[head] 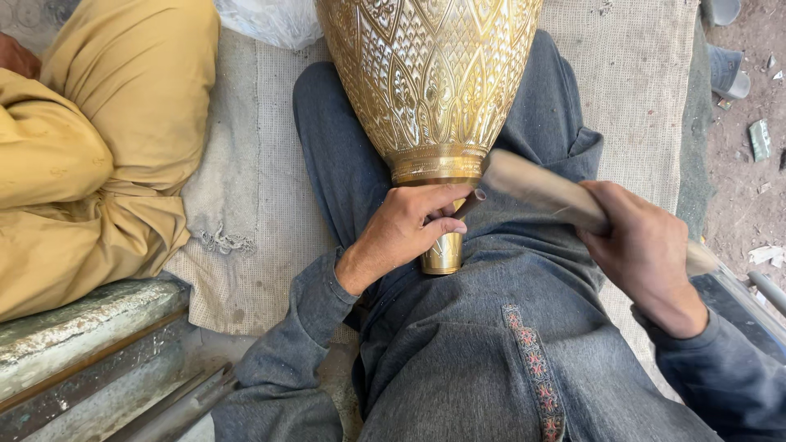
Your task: The person sits cross-legged with a large engraved brass vase on their lap and hammers a chisel against the vase's narrow neck and body, repositioning the chisel repeatedly to work the pattern around the surface. A second person sits nearby holding a tool.
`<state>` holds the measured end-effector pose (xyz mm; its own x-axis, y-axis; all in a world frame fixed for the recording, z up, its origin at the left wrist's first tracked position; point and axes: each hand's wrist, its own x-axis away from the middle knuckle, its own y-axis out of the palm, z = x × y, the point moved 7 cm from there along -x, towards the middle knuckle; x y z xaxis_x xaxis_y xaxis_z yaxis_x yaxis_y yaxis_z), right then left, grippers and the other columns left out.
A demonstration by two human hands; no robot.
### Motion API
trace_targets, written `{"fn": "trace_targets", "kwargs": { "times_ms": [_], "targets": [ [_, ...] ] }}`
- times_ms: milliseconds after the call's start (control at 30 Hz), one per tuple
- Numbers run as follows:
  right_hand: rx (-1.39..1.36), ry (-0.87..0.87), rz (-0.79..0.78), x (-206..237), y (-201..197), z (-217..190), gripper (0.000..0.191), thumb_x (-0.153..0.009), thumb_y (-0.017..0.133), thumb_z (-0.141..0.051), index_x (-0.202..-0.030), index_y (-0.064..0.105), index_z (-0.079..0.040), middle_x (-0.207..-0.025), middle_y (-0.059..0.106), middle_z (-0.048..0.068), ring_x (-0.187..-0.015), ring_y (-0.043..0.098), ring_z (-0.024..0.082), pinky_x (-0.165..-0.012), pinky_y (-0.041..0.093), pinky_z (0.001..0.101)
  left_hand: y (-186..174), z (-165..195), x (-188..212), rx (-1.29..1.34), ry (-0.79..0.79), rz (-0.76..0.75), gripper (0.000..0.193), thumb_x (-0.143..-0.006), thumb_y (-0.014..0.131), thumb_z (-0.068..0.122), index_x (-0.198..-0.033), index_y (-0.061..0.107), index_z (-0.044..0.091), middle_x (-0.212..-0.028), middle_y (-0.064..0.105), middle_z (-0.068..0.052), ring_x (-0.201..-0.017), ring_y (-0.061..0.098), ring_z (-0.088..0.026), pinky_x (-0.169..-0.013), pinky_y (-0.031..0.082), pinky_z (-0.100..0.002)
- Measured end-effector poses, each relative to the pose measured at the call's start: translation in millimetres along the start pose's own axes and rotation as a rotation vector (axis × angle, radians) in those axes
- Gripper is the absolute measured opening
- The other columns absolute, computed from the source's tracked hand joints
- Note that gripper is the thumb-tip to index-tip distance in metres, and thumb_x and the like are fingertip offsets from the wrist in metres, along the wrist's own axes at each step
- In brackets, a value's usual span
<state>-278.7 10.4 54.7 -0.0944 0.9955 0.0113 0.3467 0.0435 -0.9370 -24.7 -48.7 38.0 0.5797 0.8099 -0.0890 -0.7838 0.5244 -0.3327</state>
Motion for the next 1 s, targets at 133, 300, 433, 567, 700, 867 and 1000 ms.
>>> {"fn": "trace_targets", "kwargs": {
  "times_ms": [133, 300, 433, 567, 700, 867, 1000],
  "targets": [
    [-0.377, 0.130, 0.002, -1, 1, 12, 0.035, -0.091, 0.078, -0.017, -0.121, 0.061, -0.011, -0.095, 0.072, 0.008, -0.084, 0.070, 0.018, -0.071, 0.056, 0.0334, 3, -5, 2, 0.009, -0.054, -0.004, 0.049, -0.085, 0.082, 0.012, -0.132, 0.066, 0.008, -0.104, 0.078, -0.011, -0.083, 0.078, -0.016, -0.076, 0.065, -0.029],
    [-0.431, 0.220, -0.004, 1, 6, 20, 0.036, -0.091, 0.081, -0.018, -0.116, 0.058, -0.006, -0.092, 0.072, 0.009, -0.082, 0.073, 0.021, -0.069, 0.057, 0.0352, 3, 1, 4, -0.034, 0.072, 0.020, 0.045, -0.087, 0.080, 0.012, -0.131, 0.067, 0.008, -0.119, 0.076, -0.013, -0.101, 0.078, -0.022, -0.089, 0.063, -0.032],
    [-0.118, 0.036, -0.071, -1, 7, 8, 0.038, -0.082, 0.080, -0.007, -0.117, 0.064, -0.010, -0.091, 0.074, 0.010, -0.081, 0.074, 0.028, -0.071, 0.058, 0.0413, 5, -2, 5, -0.069, 0.077, -0.008, 0.045, -0.087, 0.082, 0.013, -0.129, 0.067, 0.008, -0.119, 0.076, -0.012, -0.105, 0.077, -0.023, -0.092, 0.062, -0.032],
    [-0.270, 0.096, -0.075, -2, 5, 9, 0.042, -0.081, 0.080, -0.010, -0.119, 0.062, -0.007, -0.094, 0.073, 0.014, -0.080, 0.074, 0.030, -0.068, 0.059, 0.0402, 4, -4, 9, -0.032, 0.075, 0.010, 0.047, -0.087, 0.081, 0.013, -0.132, 0.067, 0.011, -0.117, 0.077, -0.010, -0.097, 0.078, -0.019, -0.086, 0.064, -0.030],
    [-0.176, 0.092, -0.037, -4, -3, 6, 0.048, -0.079, 0.083, -0.012, -0.123, 0.065, -0.008, -0.097, 0.073, 0.017, -0.080, 0.074, 0.033, -0.068, 0.057, 0.0425, 4, -11, 10, 0.003, -0.029, 0.011, 0.054, -0.086, 0.081, 0.013, -0.137, 0.065, 0.012, -0.097, 0.077, -0.006, -0.081, 0.076, -0.014, -0.076, 0.066, -0.028],
    [-0.107, 0.100, -0.146, -1, -1, 4, 0.047, -0.083, 0.080, -0.017, -0.126, 0.062, -0.014, -0.099, 0.077, 0.013, -0.084, 0.076, 0.029, -0.070, 0.060, 0.0418, 0, -9, 12, 0.025, 0.001, 0.027, 0.050, -0.086, 0.083, 0.012, -0.133, 0.066, 0.010, -0.099, 0.077, -0.006, -0.081, 0.077, -0.014, -0.074, 0.065, -0.027],
    [-0.341, 0.102, -0.121, 1, 2, 4, 0.061, -0.085, 0.079, -0.022, -0.140, 0.056, -0.011, -0.102, 0.076, 0.017, -0.091, 0.077, 0.027, -0.074, 0.061, 0.0401, -3, -17, 12, 0.071, -0.083, 0.028, 0.049, -0.087, 0.081, 0.012, -0.134, 0.064, 0.011, -0.097, 0.077, -0.005, -0.083, 0.079, -0.014, -0.076, 0.067, -0.027]
  ]
}}
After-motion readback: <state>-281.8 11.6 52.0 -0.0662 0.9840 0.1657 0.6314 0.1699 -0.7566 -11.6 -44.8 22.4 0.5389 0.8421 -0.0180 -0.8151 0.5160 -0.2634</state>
